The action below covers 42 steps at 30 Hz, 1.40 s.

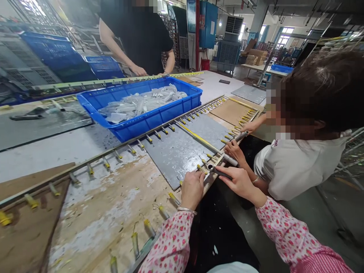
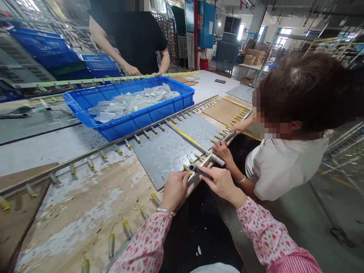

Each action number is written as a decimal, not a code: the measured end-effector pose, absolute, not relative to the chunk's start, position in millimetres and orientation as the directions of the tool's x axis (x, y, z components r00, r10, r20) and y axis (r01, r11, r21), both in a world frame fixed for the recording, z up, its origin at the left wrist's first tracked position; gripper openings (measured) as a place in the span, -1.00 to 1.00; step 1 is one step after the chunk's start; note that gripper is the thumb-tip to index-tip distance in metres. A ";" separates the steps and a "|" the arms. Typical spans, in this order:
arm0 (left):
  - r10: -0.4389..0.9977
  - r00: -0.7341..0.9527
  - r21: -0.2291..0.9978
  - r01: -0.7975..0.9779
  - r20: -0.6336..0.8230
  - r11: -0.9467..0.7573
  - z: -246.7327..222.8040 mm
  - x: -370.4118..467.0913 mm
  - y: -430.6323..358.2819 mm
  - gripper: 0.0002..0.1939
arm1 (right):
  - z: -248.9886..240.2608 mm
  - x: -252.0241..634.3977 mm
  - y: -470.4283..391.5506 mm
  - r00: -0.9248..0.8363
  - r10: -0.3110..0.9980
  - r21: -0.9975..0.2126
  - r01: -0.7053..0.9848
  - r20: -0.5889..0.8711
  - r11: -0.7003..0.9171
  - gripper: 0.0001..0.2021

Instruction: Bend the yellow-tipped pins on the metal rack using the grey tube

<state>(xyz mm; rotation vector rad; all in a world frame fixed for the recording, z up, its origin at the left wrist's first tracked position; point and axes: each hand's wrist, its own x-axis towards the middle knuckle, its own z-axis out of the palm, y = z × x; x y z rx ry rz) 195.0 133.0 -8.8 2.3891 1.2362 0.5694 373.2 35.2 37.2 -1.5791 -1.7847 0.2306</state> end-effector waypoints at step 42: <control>0.890 0.426 0.641 0.640 0.164 -0.425 -8.1 192.1 134.7 -0.77 | 45.6 377.3 30.2 0.194 0.769 -0.598 0.749 0.609 0.285 -0.67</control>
